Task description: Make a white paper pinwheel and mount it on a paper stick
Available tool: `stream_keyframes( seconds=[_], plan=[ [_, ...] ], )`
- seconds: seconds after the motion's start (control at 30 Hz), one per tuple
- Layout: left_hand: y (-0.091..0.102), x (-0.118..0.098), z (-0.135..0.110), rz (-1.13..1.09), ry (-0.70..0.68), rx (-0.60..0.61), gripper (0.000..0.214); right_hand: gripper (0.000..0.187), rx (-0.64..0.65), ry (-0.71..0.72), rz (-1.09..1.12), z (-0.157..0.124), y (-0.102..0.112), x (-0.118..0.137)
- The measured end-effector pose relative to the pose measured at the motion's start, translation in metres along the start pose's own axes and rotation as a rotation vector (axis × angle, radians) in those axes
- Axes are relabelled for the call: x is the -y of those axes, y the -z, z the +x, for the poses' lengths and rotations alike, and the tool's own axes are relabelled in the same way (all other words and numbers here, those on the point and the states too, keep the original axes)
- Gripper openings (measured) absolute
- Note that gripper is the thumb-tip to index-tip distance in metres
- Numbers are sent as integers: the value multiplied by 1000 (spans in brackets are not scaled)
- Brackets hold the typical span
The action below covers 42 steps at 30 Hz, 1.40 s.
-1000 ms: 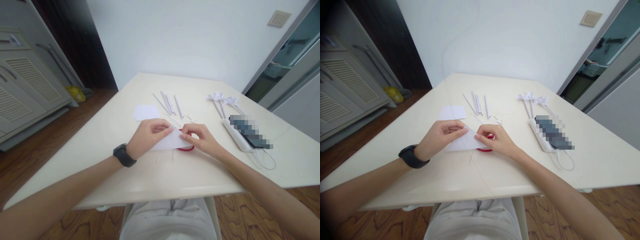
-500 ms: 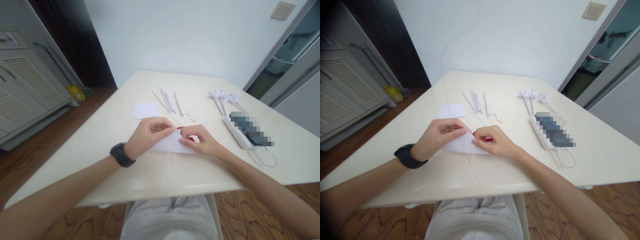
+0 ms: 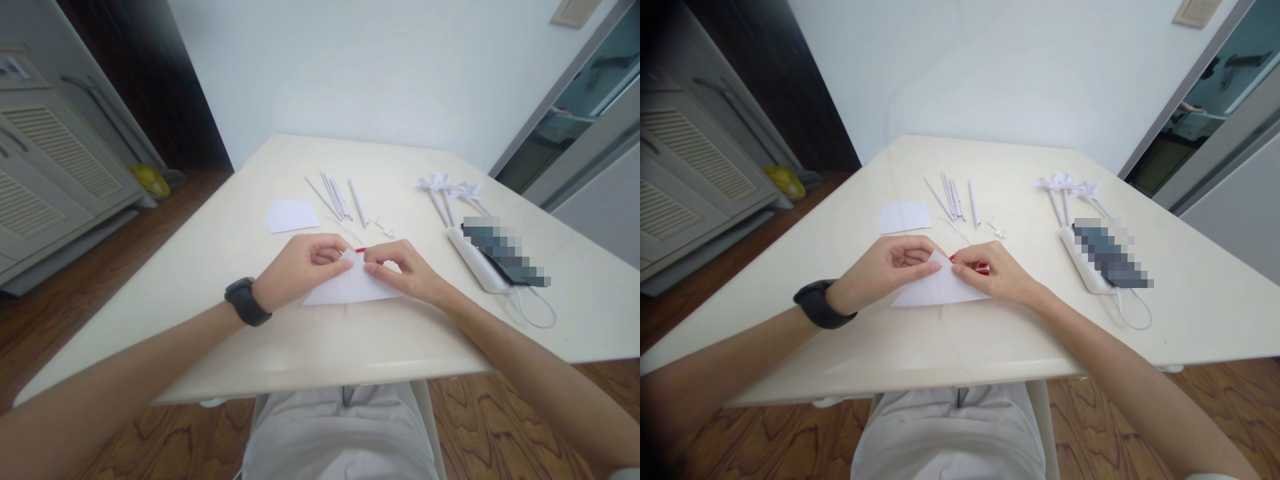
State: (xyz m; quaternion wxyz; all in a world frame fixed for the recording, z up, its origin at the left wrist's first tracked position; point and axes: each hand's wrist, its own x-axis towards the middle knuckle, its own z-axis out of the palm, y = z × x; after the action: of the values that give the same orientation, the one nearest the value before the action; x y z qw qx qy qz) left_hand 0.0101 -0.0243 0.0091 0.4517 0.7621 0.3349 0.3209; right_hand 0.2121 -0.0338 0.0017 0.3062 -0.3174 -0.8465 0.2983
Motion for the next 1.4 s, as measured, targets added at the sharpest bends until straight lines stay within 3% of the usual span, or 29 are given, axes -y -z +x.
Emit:
stream_keyframes(
  seconds=[0.27, 0.37, 0.57, 0.8, 0.97, 1.17, 1.4],
  plan=[
    [-5, -3, -4, 107, -22, 92, 32, 30, 76, -67, 51, 2, -4, 1],
    [-4, -2, -3, 98, -28, 103, 37, 32, 13, -63, 54, 1, -3, -1],
    [-3, 1, -2, -4, 43, 136, 18, 34, -133, -57, 61, -4, 6, -6],
    [-5, -4, -4, 43, 44, 148, 13, 26, -8, -43, -7, -1, 3, 0],
    [0, -3, -1, -11, 54, 155, 20, 28, -47, -8, -75, -2, 2, 2],
    [11, 1, 5, -79, 94, 108, 14, 28, -29, 59, -136, -3, 3, 0],
    [8, 2, 2, -163, 163, 115, 13, 30, -31, 158, -221, -6, 1, 1]
  ],
)
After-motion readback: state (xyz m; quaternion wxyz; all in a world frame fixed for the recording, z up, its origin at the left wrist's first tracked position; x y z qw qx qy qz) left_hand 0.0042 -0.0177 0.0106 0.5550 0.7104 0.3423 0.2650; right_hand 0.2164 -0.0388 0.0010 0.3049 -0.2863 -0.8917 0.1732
